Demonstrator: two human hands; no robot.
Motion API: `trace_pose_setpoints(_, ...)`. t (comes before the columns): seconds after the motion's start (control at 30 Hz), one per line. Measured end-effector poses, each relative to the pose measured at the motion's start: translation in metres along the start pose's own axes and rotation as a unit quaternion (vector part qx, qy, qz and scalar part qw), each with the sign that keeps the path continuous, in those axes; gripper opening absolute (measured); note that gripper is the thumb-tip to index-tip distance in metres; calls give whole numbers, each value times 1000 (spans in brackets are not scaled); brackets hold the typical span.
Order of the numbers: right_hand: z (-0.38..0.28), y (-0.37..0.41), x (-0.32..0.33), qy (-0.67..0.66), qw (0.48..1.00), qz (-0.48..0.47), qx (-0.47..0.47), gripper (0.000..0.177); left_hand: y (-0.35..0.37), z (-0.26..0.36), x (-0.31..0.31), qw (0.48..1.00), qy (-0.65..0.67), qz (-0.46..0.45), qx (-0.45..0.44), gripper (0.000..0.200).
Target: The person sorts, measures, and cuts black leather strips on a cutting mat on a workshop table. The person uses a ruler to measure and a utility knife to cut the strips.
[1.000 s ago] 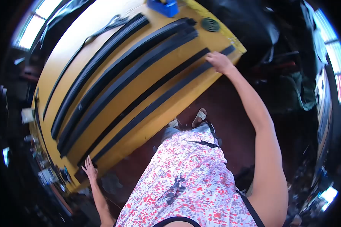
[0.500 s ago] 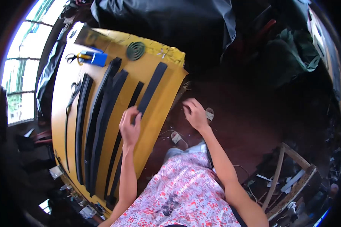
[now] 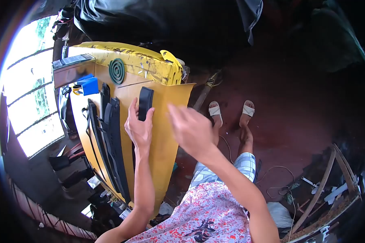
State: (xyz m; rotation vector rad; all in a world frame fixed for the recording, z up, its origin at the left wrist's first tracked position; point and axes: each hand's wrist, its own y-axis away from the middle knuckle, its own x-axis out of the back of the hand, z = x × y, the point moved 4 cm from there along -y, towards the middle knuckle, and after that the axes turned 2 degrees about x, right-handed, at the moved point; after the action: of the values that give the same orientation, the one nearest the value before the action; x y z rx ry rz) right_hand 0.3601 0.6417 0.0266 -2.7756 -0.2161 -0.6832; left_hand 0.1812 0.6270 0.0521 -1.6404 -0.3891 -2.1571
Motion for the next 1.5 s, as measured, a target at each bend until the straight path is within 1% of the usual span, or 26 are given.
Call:
trace_pose_setpoints(0.07, -19, -39, -27, 20, 998, -50, -26, 31, -2, 0, -1, 1000, 9, -3, 4, 59)
trace_pose_setpoints(0.1, -22, -49, -36, 23, 998, -49, -27, 31, -3, -1, 0, 1000, 19, -7, 10, 58)
trace_pose_setpoints(0.17, -23, -64, -56, 41, 991, -105, -75, 41, -5, -2, 1, 999, 32, -4, 10, 58)
trace_pose_setpoints(0.23, -25, -64, -65, 59, 990, -107, -70, 39, -4, -1, 2, 999, 29, 4, -36, 61)
trace_pose_setpoints(0.3, -28, -62, -68, 84, 993, -73, -44, 31, -4, -4, 1, 997, 16, 13, -71, 62)
trace_pose_setpoints(0.37, -31, -59, -70, 97, 991, -82, -43, 33, -4, -6, 1, 996, 48, 15, -71, 61)
trace_pose_setpoints(0.4, -33, -58, -70, 108, 989, -87, -48, 36, -4, -8, 0, 994, 55, 24, -88, 59)
trace_pose_setpoints(0.47, -34, -55, -74, 133, 987, -79, -41, 43, -5, -7, 0, 994, 52, 27, -94, 56)
trace_pose_setpoints(0.6, -38, -54, -75, 140, 987, -70, -47, 43, -6, -11, 0, 992, 66, 21, -108, 52)
trace_pose_setpoints(0.73, -39, -49, -80, 143, 986, -65, -46, 44, -4, -15, -3, 993, 69, 11, -97, 47)
trace_pose_setpoints(0.9, -42, -47, -84, 173, 983, -53, -43, 45, -5, -17, -4, 990, 107, 30, -88, 38)
trace_pose_setpoints(0.93, -44, -47, -83, 172, 983, -50, -44, 45, -5, -18, -6, 990, 106, 29, -90, 38)
trace_pose_setpoints(1.0, -49, -48, -82, 215, 969, -100, -60, 48, -3, -21, -7, 985, 105, 71, -117, 42)
trace_pose_setpoints(1.03, -49, -46, -83, 216, 970, -98, -63, 48, -3, -20, -7, 985, 105, 69, -121, 42)
trace_pose_setpoints(1.1, -50, -42, -87, 255, 962, -97, -29, 50, -3, -20, -7, 985, 121, 72, -104, 47)
trace_pose_setpoints(1.13, -50, -42, -87, 260, 961, -87, -17, 51, -4, -16, -4, 984, 112, 78, -113, 52)
trace_pose_setpoints(1.23, -47, -44, -85, 222, 971, -83, -18, 50, -1, -16, -6, 981, 103, 89, -140, 53)
trace_pose_setpoints(1.3, -46, -48, -81, 195, 976, -85, -39, 48, 0, -14, -8, 979, 78, 93, -162, 55)
trace_pose_setpoints(1.37, -42, -49, -82, 127, 984, -98, -73, 47, 0, -14, -8, 980, 85, 101, -146, 58)
trace_pose_setpoints(1.43, -43, -49, -84, 117, 985, -94, -90, 47, 0, -15, -7, 983, 85, 86, -140, 61)
trace_pose_setpoints(1.5, -43, -48, -88, 108, 980, -116, -118, 50, 0, -13, -6, 985, 83, 73, -129, 66)
